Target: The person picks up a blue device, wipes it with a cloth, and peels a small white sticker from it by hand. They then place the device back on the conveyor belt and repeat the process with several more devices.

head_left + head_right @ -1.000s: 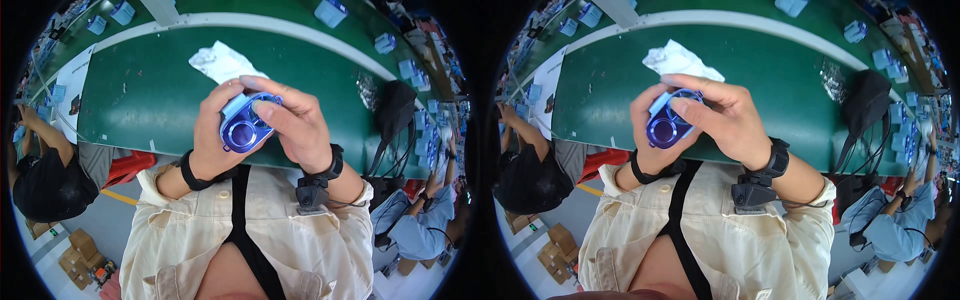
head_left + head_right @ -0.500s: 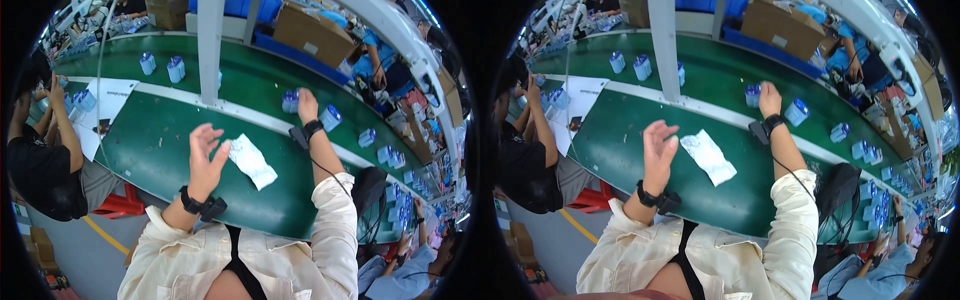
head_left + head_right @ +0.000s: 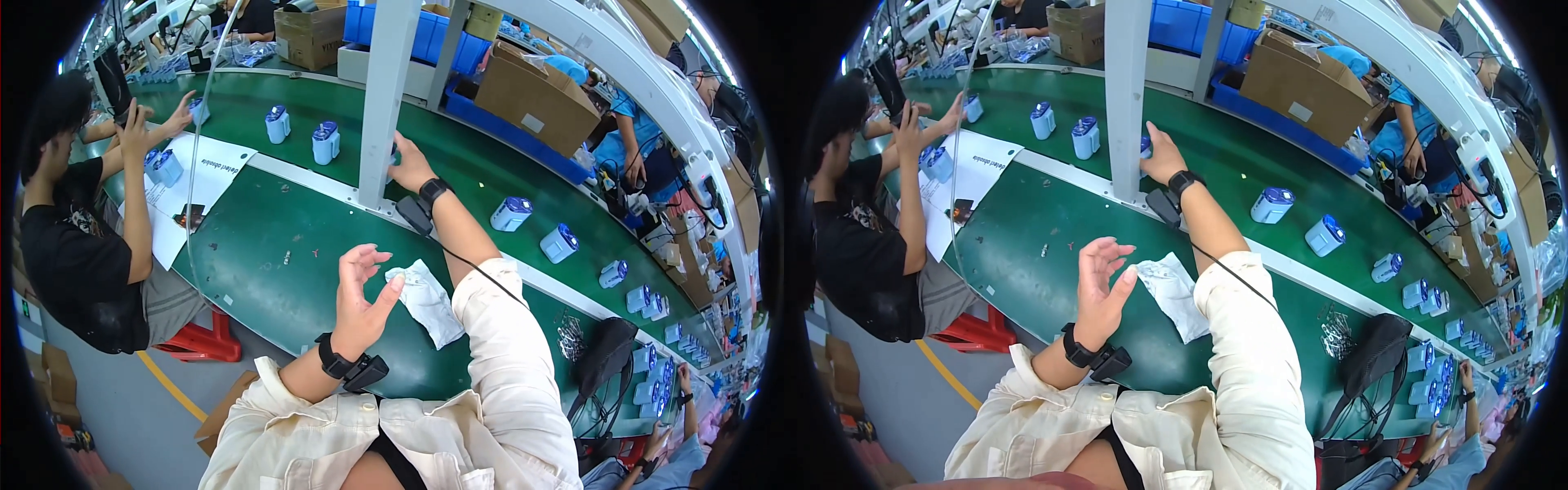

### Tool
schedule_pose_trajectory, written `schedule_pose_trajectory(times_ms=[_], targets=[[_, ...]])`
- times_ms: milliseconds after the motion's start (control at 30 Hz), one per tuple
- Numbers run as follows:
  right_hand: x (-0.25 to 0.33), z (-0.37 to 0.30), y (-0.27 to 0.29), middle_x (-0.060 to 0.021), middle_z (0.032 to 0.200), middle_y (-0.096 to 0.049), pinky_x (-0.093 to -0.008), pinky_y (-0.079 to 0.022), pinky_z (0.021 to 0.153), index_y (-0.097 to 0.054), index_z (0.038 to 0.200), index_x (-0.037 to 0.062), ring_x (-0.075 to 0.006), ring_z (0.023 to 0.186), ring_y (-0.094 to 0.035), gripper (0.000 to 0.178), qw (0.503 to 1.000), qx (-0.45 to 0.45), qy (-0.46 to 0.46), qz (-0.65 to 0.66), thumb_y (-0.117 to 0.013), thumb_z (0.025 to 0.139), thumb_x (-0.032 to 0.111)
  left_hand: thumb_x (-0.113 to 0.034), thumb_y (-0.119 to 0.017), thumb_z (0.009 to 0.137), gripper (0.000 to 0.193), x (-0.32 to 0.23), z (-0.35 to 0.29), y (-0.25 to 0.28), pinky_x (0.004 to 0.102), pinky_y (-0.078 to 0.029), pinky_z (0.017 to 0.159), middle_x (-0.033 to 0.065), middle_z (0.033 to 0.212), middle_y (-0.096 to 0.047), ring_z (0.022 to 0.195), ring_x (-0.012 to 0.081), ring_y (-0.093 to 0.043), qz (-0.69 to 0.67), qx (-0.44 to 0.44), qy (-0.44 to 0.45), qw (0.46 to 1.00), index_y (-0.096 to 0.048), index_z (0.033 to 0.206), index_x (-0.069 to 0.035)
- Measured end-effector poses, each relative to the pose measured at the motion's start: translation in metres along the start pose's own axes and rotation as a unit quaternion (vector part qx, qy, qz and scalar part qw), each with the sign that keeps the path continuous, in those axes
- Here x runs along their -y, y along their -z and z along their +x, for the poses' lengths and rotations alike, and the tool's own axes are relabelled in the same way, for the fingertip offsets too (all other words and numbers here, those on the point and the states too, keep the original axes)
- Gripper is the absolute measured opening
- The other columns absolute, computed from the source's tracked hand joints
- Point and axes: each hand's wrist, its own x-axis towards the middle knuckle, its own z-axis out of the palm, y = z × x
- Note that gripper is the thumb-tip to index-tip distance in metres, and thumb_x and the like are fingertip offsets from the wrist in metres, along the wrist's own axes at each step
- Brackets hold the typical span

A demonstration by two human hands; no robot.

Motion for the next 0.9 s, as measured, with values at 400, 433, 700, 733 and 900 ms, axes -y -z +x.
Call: schedule_pose_trajectory(times_ms=[400, 433, 700, 733, 900], targets=[[-0.052, -0.046, 0.04, -0.0105, 0.115, -0.06, -0.0317, -0.049, 0.091, -0.05, 0.123, -0.0008, -0.0192, 0.105, -0.058, 0.064, 0.974, 0.052, -0.123, 0.183, -0.076, 0.065, 0.005, -0.014, -0.067, 0.088, 0.053, 0.0, -0.002, -0.004, 0.037, -0.038, 0.099, 0.0112, 0.122, -0.049, 0.116, 0.0212, -0.051, -0.015, 0.045, 0.028, 0.998, -0.036, 0.13, -0.004], [-0.058, -0.059, 0.046, -0.0096, 0.115, -0.06, -0.0318, -0.049, 0.091, -0.051, 0.121, -0.0004, -0.0185, 0.105, -0.058, 0.061, 0.971, 0.043, -0.123, 0.202, -0.075, 0.065, 0.003, -0.014, -0.067, 0.087, 0.055, 0.001, -0.001, -0.006, 0.0375, -0.038, 0.1, 0.0116, 0.123, -0.048, 0.118, 0.0217, -0.05, -0.011, 0.033, 0.031, 0.999, -0.036, 0.132, -0.004], [0.113, -0.162, 0.138, -0.0077, 0.13, -0.052, -0.0354, -0.045, 0.099, -0.048, 0.132, 0.0032, -0.0184, 0.123, -0.049, 0.065, 0.884, 0.329, -0.075, 0.324, -0.062, 0.069, -0.007, -0.025, -0.083, 0.073, 0.094, -0.004, 0.004, 0.001, 0.0371, -0.036, 0.105, 0.0171, 0.136, -0.043, 0.126, 0.0238, -0.046, -0.082, 0.17, 0.079, 0.979, -0.027, 0.144, 0.002], [0.133, -0.178, 0.143, -0.0084, 0.131, -0.051, -0.035, -0.044, 0.099, -0.05, 0.13, 0.0028, -0.0195, 0.124, -0.049, 0.062, 0.889, 0.341, -0.062, 0.299, -0.06, 0.069, -0.007, -0.026, -0.086, 0.07, 0.1, -0.008, -0.001, -0.002, 0.0363, -0.035, 0.106, 0.0167, 0.136, -0.045, 0.126, 0.0237, -0.047, -0.158, 0.252, 0.102, 0.949, -0.025, 0.145, 0.002], [0.171, -0.237, 0.157, -0.0127, 0.127, -0.052, -0.0336, -0.045, 0.097, -0.055, 0.123, -0.0001, -0.0213, 0.119, -0.053, 0.052, 0.959, 0.214, 0.024, 0.185, -0.06, 0.071, -0.007, -0.03, -0.091, 0.06, 0.1, -0.029, -0.024, -0.005, 0.0327, -0.045, 0.097, 0.0144, 0.12, -0.059, 0.112, 0.023, -0.059, -0.083, 0.323, 0.108, 0.937, -0.036, 0.138, 0.001]])
